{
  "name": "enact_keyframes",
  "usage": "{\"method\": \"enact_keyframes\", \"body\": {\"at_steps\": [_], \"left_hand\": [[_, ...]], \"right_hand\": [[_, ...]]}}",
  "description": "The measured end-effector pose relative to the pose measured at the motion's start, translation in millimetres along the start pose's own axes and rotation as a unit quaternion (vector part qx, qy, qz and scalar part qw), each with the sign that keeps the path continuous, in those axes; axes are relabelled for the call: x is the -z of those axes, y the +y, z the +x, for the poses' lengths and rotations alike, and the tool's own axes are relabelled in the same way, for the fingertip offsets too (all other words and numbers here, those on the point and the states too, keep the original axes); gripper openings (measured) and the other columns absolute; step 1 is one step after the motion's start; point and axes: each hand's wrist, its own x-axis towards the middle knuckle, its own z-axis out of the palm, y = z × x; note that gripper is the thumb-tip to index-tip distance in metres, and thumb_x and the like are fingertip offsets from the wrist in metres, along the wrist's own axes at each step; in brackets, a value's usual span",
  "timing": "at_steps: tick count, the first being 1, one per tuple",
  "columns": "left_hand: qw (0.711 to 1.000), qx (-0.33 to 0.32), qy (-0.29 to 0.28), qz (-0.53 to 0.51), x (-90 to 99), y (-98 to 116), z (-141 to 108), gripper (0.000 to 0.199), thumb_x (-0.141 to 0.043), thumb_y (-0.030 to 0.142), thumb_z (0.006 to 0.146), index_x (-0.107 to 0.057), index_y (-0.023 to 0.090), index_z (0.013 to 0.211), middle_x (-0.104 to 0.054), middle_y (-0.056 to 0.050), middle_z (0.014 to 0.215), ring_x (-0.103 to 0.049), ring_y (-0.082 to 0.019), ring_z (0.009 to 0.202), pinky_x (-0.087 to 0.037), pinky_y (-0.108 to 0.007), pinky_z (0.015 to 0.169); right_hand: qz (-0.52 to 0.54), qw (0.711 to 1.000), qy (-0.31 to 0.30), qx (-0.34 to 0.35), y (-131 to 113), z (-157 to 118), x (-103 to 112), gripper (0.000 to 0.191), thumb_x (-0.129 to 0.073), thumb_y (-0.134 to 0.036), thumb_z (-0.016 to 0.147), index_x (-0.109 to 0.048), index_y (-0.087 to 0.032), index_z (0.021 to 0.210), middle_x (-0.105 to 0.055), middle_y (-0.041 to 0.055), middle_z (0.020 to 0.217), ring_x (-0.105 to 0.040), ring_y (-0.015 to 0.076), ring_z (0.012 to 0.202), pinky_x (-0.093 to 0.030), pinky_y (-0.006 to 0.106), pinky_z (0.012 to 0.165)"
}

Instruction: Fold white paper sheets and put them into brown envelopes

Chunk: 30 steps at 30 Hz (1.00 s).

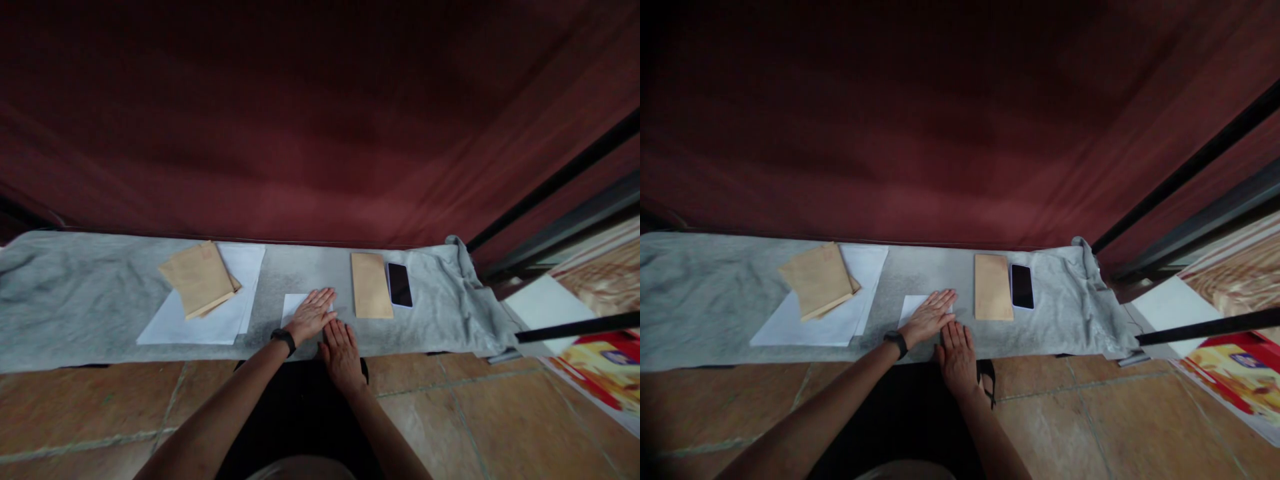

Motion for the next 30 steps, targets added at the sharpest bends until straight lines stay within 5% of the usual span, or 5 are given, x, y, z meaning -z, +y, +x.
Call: {"method": "enact_keyframes", "body": {"at_steps": [10, 15, 30], "left_hand": [[0.999, -0.006, 0.022, 0.025, -5.6, -3.8, 0.5, 0.059, -0.025, 0.048, 0.103, -0.036, 0.017, 0.152, -0.034, -0.008, 0.160, -0.026, -0.020, 0.149, -0.015, -0.042, 0.123], [0.998, -0.050, 0.014, 0.017, -7.0, -6.7, -19.6, 0.058, -0.026, 0.050, 0.103, -0.035, 0.019, 0.152, -0.034, -0.005, 0.160, -0.024, -0.018, 0.149, -0.013, -0.040, 0.123], [0.996, -0.085, 0.012, 0.032, 3.2, -1.7, -83.8, 0.061, -0.030, 0.050, 0.103, -0.021, 0.022, 0.157, -0.029, -0.006, 0.162, -0.025, -0.018, 0.149, -0.017, -0.040, 0.123]], "right_hand": [[-0.001, 1.000, 0.009, 0.000, 0.4, -0.7, -0.4, 0.049, -0.043, -0.031, 0.102, -0.043, -0.016, 0.148, -0.048, 0.0103, 0.151, -0.040, 0.0252, 0.141, -0.028, 0.046, 0.119], [0.010, 0.999, 0.042, 0.010, 1.1, -4.3, -5.0, 0.048, -0.045, -0.030, 0.102, -0.043, -0.013, 0.147, -0.049, 0.0136, 0.149, -0.037, 0.0259, 0.143, -0.031, 0.048, 0.117], [-0.003, 1.000, 0.009, 0.005, 1.5, -1.1, -2.5, 0.052, -0.041, -0.032, 0.102, -0.037, -0.013, 0.151, -0.041, 0.0112, 0.155, -0.039, 0.0256, 0.142, -0.028, 0.047, 0.118]]}}
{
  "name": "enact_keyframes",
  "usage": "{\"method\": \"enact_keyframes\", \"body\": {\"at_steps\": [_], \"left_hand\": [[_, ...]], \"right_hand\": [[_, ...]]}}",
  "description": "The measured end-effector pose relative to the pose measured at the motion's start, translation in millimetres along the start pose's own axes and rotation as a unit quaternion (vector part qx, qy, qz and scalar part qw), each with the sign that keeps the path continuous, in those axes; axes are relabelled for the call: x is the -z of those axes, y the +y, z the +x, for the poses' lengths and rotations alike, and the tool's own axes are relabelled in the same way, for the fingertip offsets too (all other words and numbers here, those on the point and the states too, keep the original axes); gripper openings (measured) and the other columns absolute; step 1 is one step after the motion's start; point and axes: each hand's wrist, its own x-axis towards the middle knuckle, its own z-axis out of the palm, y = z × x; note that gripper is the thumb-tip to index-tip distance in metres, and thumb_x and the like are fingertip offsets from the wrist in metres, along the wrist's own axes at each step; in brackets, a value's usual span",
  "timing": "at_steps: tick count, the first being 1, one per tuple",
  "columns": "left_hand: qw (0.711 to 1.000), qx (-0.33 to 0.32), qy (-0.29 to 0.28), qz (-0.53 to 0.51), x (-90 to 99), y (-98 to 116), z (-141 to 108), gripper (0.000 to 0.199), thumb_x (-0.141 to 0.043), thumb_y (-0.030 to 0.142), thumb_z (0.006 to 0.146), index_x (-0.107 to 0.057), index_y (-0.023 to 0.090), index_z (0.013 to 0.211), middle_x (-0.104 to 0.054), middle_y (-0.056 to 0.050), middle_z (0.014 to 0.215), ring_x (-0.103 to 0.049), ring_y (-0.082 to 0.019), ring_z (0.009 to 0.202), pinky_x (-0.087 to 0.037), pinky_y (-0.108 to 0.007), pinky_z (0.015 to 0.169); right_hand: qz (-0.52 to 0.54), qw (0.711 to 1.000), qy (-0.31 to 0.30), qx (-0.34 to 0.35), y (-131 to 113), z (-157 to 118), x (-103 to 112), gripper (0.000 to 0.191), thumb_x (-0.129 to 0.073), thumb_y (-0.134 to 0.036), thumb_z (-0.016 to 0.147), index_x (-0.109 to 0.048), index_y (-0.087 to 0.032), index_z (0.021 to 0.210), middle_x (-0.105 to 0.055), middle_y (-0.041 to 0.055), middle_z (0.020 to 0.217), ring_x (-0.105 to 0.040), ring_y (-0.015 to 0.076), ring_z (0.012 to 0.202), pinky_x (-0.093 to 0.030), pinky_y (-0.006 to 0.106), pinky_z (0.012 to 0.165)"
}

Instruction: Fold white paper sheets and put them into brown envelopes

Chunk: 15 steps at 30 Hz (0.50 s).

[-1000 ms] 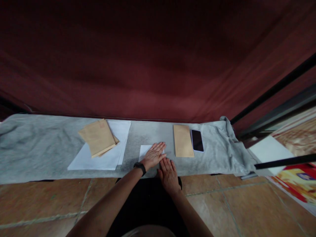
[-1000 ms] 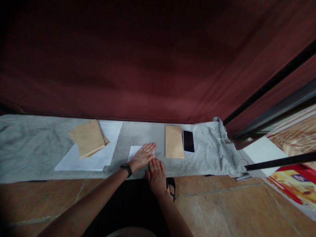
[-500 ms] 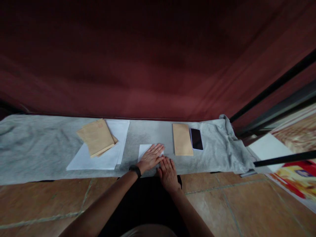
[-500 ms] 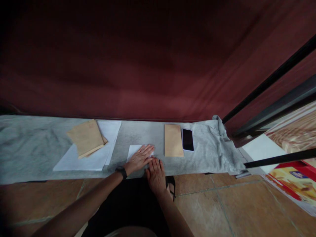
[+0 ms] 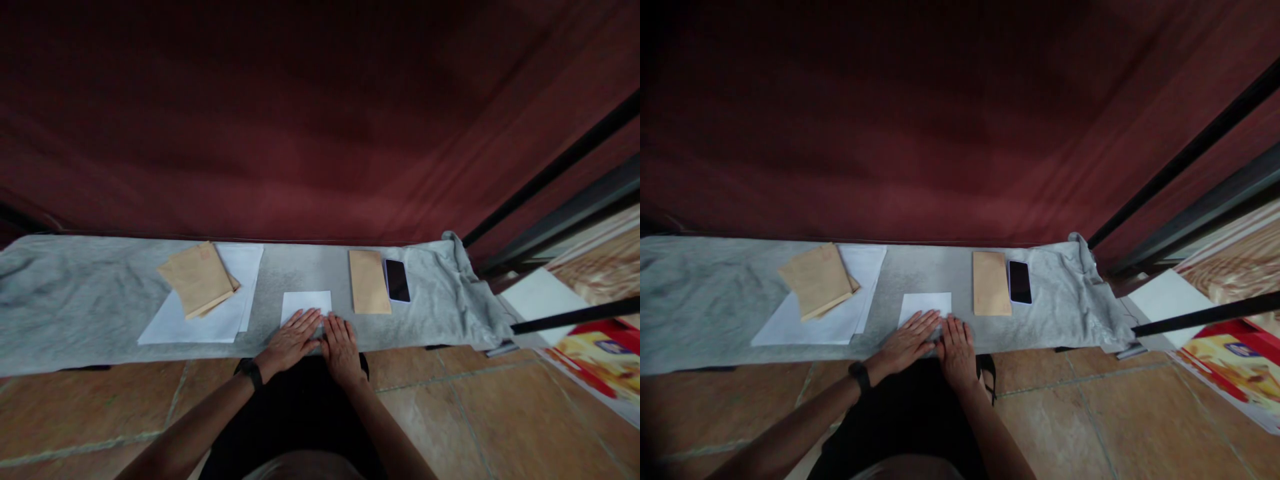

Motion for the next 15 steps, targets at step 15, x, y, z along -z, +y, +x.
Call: {"method": "enact_keyframes", "body": {"at_steps": [15], "left_hand": [[0.992, 0.101, 0.053, 0.045, 2.9, -21.6, -62.1, 0.068, -0.036, 0.053, 0.100, -0.021, 0.018, 0.157, -0.033, -0.012, 0.159, -0.034, -0.021, 0.146, -0.030, -0.042, 0.119]], "right_hand": [[-0.007, 1.000, 0.012, -0.001, -0.5, -0.1, -2.1, 0.052, -0.039, -0.031, 0.102, -0.036, -0.014, 0.152, -0.044, 0.0119, 0.153, -0.042, 0.0258, 0.139, -0.028, 0.047, 0.116]]}}
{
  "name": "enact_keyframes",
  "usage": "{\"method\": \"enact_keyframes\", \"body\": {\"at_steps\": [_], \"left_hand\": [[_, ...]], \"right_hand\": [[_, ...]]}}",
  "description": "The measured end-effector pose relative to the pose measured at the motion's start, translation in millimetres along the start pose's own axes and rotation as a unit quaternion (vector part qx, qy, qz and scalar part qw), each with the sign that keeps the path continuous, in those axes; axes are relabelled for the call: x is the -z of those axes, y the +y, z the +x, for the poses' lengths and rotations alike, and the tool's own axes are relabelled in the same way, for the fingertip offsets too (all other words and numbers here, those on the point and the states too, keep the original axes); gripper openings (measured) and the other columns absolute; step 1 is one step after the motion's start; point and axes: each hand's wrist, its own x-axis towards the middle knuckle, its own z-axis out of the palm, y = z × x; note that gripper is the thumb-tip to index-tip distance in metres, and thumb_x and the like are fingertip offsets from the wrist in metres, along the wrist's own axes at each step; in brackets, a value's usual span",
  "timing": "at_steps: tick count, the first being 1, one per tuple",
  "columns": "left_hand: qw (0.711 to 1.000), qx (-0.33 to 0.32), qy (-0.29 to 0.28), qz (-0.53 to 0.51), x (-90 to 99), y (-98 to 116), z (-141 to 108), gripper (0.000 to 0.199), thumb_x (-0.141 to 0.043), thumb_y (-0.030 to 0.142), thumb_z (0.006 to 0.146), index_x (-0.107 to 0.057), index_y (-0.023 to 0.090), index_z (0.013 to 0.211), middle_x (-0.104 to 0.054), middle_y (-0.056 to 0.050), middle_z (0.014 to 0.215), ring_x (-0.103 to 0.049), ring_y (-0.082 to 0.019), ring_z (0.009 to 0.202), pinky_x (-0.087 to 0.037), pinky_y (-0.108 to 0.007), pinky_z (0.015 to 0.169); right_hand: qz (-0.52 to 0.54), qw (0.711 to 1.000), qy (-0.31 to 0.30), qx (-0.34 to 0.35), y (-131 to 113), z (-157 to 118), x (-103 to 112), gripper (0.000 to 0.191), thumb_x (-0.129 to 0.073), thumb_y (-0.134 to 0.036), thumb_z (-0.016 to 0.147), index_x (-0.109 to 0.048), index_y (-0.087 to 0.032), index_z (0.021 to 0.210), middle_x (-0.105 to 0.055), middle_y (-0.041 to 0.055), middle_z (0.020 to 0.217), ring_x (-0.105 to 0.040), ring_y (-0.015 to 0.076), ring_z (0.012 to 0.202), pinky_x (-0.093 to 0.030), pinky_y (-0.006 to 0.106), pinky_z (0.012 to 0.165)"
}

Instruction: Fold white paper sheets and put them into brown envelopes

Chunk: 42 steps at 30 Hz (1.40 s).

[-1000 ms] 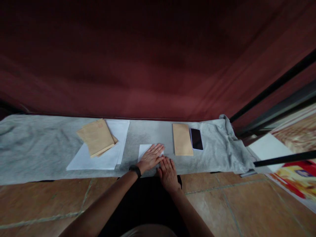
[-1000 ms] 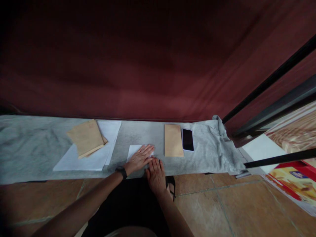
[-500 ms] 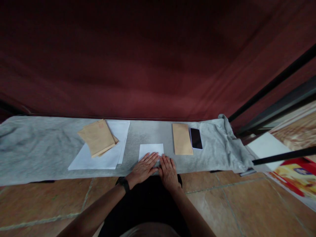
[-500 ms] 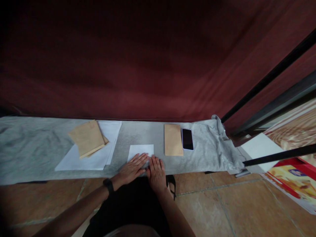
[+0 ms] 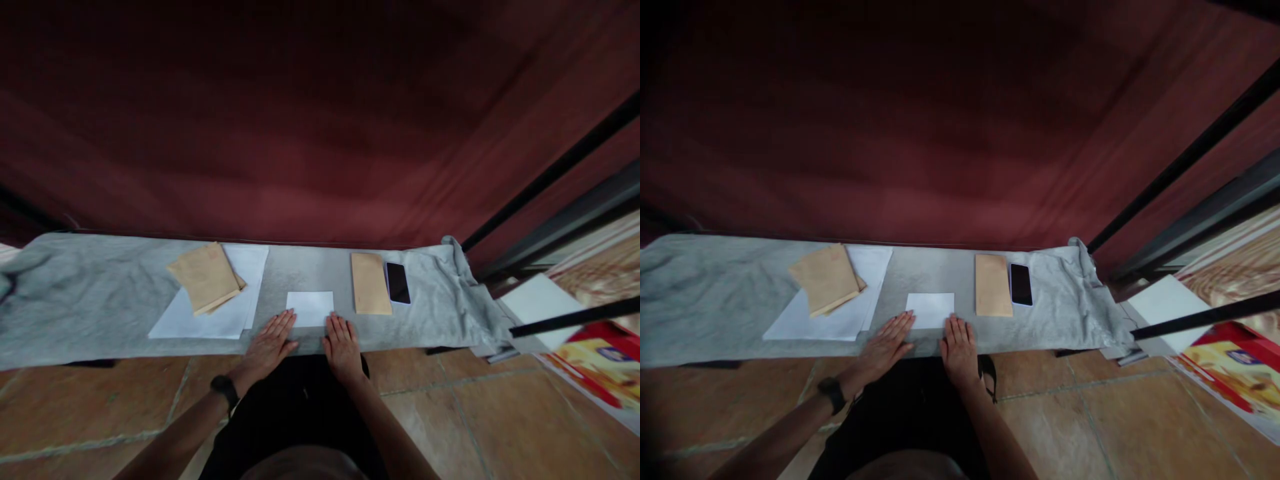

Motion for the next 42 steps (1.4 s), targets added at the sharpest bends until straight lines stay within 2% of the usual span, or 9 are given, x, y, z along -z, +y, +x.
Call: {"method": "enact_keyframes", "body": {"at_steps": [4, 7, 10, 15, 18, 21, 27, 34, 42], "left_hand": [[1.000, 0.019, 0.022, 0.009, 1.3, -2.7, -6.2, 0.066, -0.034, 0.052, 0.101, -0.024, 0.018, 0.156, -0.038, -0.012, 0.157, -0.037, -0.022, 0.144, -0.031, -0.045, 0.119], [0.998, 0.049, 0.031, 0.019, 1.0, 6.3, -2.5, 0.066, -0.033, 0.053, 0.101, -0.026, 0.016, 0.155, -0.041, -0.014, 0.155, -0.039, -0.025, 0.143, -0.031, -0.048, 0.118], [0.997, 0.065, 0.042, 0.011, -2.8, 27.8, 11.4, 0.066, -0.031, 0.051, 0.101, -0.024, 0.015, 0.156, -0.039, -0.015, 0.155, -0.038, -0.025, 0.144, -0.031, -0.047, 0.118], [0.999, 0.015, 0.025, -0.016, -15.7, 73.2, 45.0, 0.071, -0.031, 0.056, 0.100, -0.019, 0.014, 0.157, -0.033, -0.015, 0.159, -0.031, -0.024, 0.147, -0.025, -0.046, 0.121], [1.000, 0.012, 0.011, -0.023, -20.5, 86.0, 54.9, 0.076, -0.031, 0.060, 0.099, -0.022, 0.010, 0.156, -0.032, -0.017, 0.159, -0.027, -0.025, 0.149, -0.023, -0.045, 0.122], [1.000, 0.013, 0.004, -0.024, -19.2, 83.0, 52.7, 0.080, -0.033, 0.063, 0.097, -0.024, 0.008, 0.155, -0.030, -0.018, 0.159, -0.024, -0.026, 0.149, -0.022, -0.045, 0.122], [0.999, 0.025, 0.013, -0.015, -10.7, 60.7, 35.7, 0.082, -0.034, 0.064, 0.096, -0.019, 0.009, 0.156, -0.028, -0.020, 0.160, -0.025, -0.028, 0.149, -0.023, -0.046, 0.121], [0.998, 0.052, 0.020, 0.004, -9.6, 41.2, 20.2, 0.085, -0.040, 0.062, 0.095, -0.019, 0.006, 0.155, -0.026, -0.022, 0.160, -0.022, -0.030, 0.150, -0.023, -0.047, 0.121], [0.997, 0.070, 0.013, 0.001, -4.2, 35.1, 15.9, 0.085, -0.045, 0.061, 0.093, -0.024, 0.005, 0.154, -0.029, -0.023, 0.159, -0.025, -0.031, 0.149, -0.022, -0.047, 0.122]], "right_hand": [[0.000, 1.000, 0.001, 0.003, 0.6, -0.9, -1.1, 0.053, -0.039, -0.031, 0.103, -0.035, -0.015, 0.152, -0.043, 0.0115, 0.154, -0.040, 0.0254, 0.140, -0.028, 0.046, 0.116], [-0.002, 1.000, 0.002, 0.004, 0.4, -1.1, -1.1, 0.052, -0.039, -0.031, 0.103, -0.036, -0.015, 0.152, -0.043, 0.0116, 0.154, -0.038, 0.0253, 0.141, -0.027, 0.046, 0.116], [-0.005, 1.000, 0.003, 0.005, 0.6, -1.9, -2.1, 0.053, -0.039, -0.031, 0.102, -0.035, -0.014, 0.152, -0.043, 0.0121, 0.154, -0.037, 0.0251, 0.142, -0.025, 0.045, 0.117], [-0.014, 1.000, -0.008, 0.011, 2.3, -4.5, -6.1, 0.055, -0.038, -0.028, 0.101, -0.032, -0.013, 0.153, -0.040, 0.0128, 0.155, -0.033, 0.0256, 0.144, -0.023, 0.046, 0.118], [-0.018, 1.000, -0.013, 0.010, 2.9, -5.9, -8.0, 0.055, -0.035, -0.024, 0.101, -0.029, -0.014, 0.155, -0.040, 0.0120, 0.155, -0.031, 0.0244, 0.145, -0.022, 0.046, 0.118], [-0.019, 1.000, -0.016, 0.007, 2.7, -6.3, -8.1, 0.055, -0.035, -0.025, 0.102, -0.027, -0.015, 0.155, -0.040, 0.0125, 0.155, -0.031, 0.0242, 0.146, -0.021, 0.047, 0.118], [-0.003, 1.000, -0.013, 0.010, 1.3, -4.9, -4.0, 0.054, -0.033, -0.027, 0.103, -0.029, -0.012, 0.155, -0.040, 0.0140, 0.155, -0.034, 0.0260, 0.144, -0.021, 0.048, 0.118], [-0.005, 1.000, -0.015, 0.008, 1.1, -3.8, -1.3, 0.053, -0.033, -0.030, 0.104, -0.031, -0.011, 0.153, -0.042, 0.0142, 0.154, -0.035, 0.0260, 0.143, -0.022, 0.048, 0.118], [-0.004, 1.000, -0.023, 0.001, 0.7, -3.8, -1.7, 0.052, -0.033, -0.031, 0.105, -0.034, -0.012, 0.153, -0.043, 0.0147, 0.153, -0.036, 0.0262, 0.143, -0.022, 0.050, 0.118]]}}
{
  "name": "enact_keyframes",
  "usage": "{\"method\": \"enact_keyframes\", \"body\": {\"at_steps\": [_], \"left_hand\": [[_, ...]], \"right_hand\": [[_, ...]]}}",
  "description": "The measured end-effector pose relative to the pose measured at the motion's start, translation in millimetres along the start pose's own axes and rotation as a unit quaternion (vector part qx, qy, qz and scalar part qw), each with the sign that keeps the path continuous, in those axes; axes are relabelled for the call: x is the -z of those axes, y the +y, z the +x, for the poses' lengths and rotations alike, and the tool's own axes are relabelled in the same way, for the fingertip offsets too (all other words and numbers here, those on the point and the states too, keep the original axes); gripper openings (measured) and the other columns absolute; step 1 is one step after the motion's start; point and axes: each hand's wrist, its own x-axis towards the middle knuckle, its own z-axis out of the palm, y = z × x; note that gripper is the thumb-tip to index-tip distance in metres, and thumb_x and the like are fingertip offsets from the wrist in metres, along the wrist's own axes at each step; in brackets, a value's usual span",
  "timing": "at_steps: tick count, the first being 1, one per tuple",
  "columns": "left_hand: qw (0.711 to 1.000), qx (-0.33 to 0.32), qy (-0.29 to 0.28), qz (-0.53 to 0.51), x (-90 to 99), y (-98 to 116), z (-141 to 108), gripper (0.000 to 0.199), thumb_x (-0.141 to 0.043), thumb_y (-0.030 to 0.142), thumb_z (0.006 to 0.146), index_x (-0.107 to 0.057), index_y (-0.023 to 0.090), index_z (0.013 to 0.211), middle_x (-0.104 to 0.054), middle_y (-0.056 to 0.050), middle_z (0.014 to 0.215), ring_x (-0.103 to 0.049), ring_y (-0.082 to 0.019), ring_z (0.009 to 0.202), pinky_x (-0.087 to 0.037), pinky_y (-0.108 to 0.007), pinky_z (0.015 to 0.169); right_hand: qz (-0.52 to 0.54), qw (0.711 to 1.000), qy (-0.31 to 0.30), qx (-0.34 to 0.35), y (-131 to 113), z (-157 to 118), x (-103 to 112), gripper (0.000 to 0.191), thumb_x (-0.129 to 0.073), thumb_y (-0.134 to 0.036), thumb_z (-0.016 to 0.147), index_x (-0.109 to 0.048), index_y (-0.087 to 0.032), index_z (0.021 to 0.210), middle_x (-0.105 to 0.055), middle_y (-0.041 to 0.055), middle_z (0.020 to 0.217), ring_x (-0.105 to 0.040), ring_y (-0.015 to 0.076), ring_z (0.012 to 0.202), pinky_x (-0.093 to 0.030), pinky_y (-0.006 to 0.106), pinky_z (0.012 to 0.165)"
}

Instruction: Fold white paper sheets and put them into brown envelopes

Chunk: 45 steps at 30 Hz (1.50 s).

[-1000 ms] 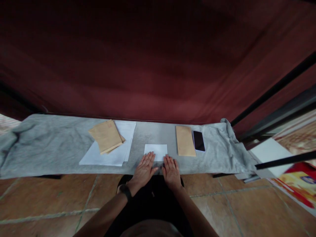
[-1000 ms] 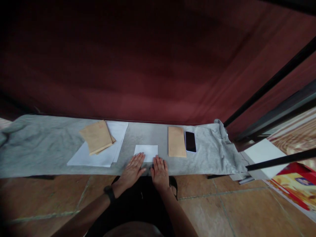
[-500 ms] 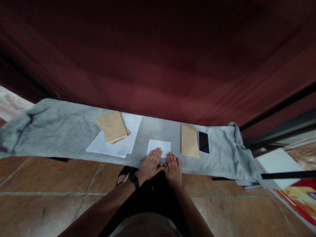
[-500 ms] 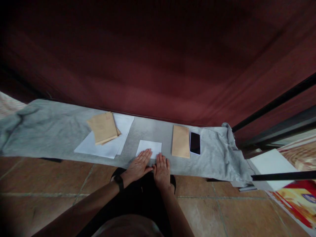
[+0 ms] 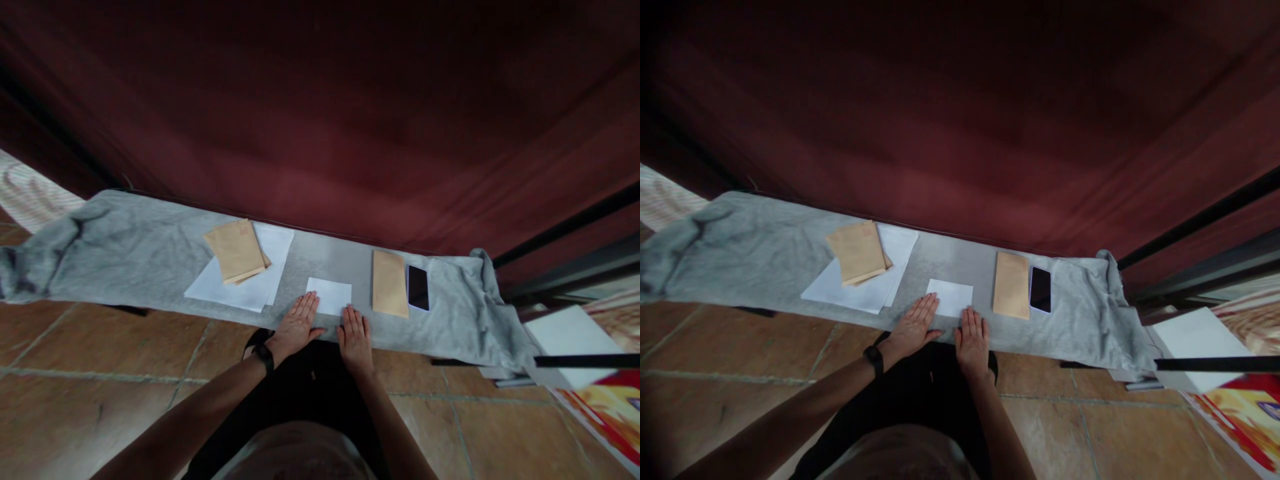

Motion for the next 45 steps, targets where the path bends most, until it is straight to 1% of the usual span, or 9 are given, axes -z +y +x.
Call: {"method": "enact_keyframes", "body": {"at_steps": [6, 15, 21, 24, 29, 32, 35, 39, 45], "left_hand": [[1.000, -0.003, 0.002, -0.007, -3.8, 0.6, 0.0, 0.084, -0.046, 0.058, 0.093, -0.022, 0.006, 0.154, -0.028, -0.023, 0.159, -0.023, -0.032, 0.149, -0.022, -0.050, 0.122], [1.000, -0.008, 0.013, -0.005, -7.8, -1.3, -0.5, 0.079, -0.044, 0.054, 0.095, -0.024, 0.005, 0.153, -0.030, -0.023, 0.158, -0.027, -0.031, 0.148, -0.025, -0.050, 0.120], [1.000, -0.004, 0.023, -0.004, -13.9, -4.2, -1.9, 0.082, -0.041, 0.059, 0.095, -0.021, 0.007, 0.155, -0.030, -0.022, 0.158, -0.027, -0.031, 0.148, -0.026, -0.051, 0.120], [1.000, 0.011, 0.019, 0.000, -12.2, -3.0, 0.3, 0.076, -0.038, 0.057, 0.097, -0.027, 0.008, 0.153, -0.035, -0.021, 0.156, -0.028, -0.031, 0.148, -0.023, -0.053, 0.120], [1.000, 0.022, 0.018, -0.005, -12.4, 14.2, 28.5, 0.065, -0.029, 0.048, 0.101, -0.036, 0.004, 0.149, -0.040, -0.022, 0.153, -0.032, -0.031, 0.146, -0.020, -0.054, 0.122], [0.999, -0.007, 0.020, -0.031, -23.1, 29.2, 53.8, 0.063, -0.026, 0.044, 0.102, -0.031, 0.008, 0.153, -0.040, -0.019, 0.154, -0.032, -0.027, 0.146, -0.024, -0.051, 0.121], [0.999, -0.011, 0.024, -0.034, -36.1, 34.5, 70.3, 0.062, -0.024, 0.044, 0.102, -0.027, 0.012, 0.155, -0.041, -0.016, 0.154, -0.033, -0.027, 0.146, -0.026, -0.054, 0.119], [0.999, 0.016, 0.030, -0.011, -43.7, 19.3, 71.8, 0.063, -0.024, 0.044, 0.101, -0.032, 0.008, 0.152, -0.042, -0.019, 0.153, -0.032, -0.029, 0.146, -0.027, -0.054, 0.118], [0.996, 0.065, 0.059, 0.033, -34.1, -9.8, 59.4, 0.063, -0.023, 0.039, 0.100, -0.035, 0.003, 0.150, -0.040, -0.021, 0.154, -0.032, -0.031, 0.146, -0.027, -0.054, 0.117]], "right_hand": [[0.022, 0.999, 0.026, 0.017, -11.5, 16.6, -0.9, 0.051, -0.031, -0.031, 0.105, -0.035, -0.012, 0.152, -0.046, 0.0146, 0.151, -0.037, 0.0258, 0.142, -0.024, 0.051, 0.118], [0.022, 0.997, -0.053, 0.043, -27.4, 52.9, -7.0, 0.050, -0.039, -0.031, 0.104, -0.038, -0.014, 0.150, -0.037, 0.0128, 0.157, -0.035, 0.0232, 0.144, -0.027, 0.047, 0.118], [0.012, 1.000, -0.004, -0.017, -15.6, 49.4, -14.0, 0.054, -0.038, -0.032, 0.103, -0.033, -0.010, 0.152, -0.041, 0.0172, 0.154, -0.037, 0.0263, 0.143, -0.027, 0.051, 0.117], [0.014, 0.999, 0.028, -0.028, -11.6, 45.1, -15.6, 0.055, -0.036, -0.034, 0.103, -0.031, -0.012, 0.153, -0.042, 0.0161, 0.153, -0.040, 0.0269, 0.142, -0.029, 0.050, 0.116], [-0.006, 0.999, 0.019, -0.039, -10.9, 42.8, -13.9, 0.058, -0.039, -0.035, 0.102, -0.031, -0.010, 0.153, -0.041, 0.0157, 0.154, -0.039, 0.0273, 0.142, -0.027, 0.048, 0.117], [-0.024, 0.999, -0.004, -0.030, -10.9, 43.6, -12.9, 0.060, -0.042, -0.031, 0.100, -0.028, -0.012, 0.155, -0.035, 0.0138, 0.158, -0.034, 0.0265, 0.145, -0.026, 0.046, 0.118], [-0.034, 0.999, -0.011, -0.032, -10.9, 44.8, -14.4, 0.059, -0.041, -0.029, 0.100, -0.026, -0.015, 0.156, -0.033, 0.0115, 0.159, -0.034, 0.0248, 0.145, -0.026, 0.045, 0.118], [-0.029, 0.998, 0.017, -0.048, -11.8, 45.8, -18.8, 0.054, -0.038, -0.033, 0.102, -0.035, -0.014, 0.152, -0.038, 0.0104, 0.156, -0.036, 0.0235, 0.144, -0.024, 0.044, 0.119], [-0.014, 0.998, 0.023, -0.061, -12.3, 44.9, -17.2, 0.057, -0.040, -0.040, 0.102, -0.036, -0.011, 0.151, -0.040, 0.0121, 0.155, -0.039, 0.0228, 0.142, -0.024, 0.042, 0.121]]}}
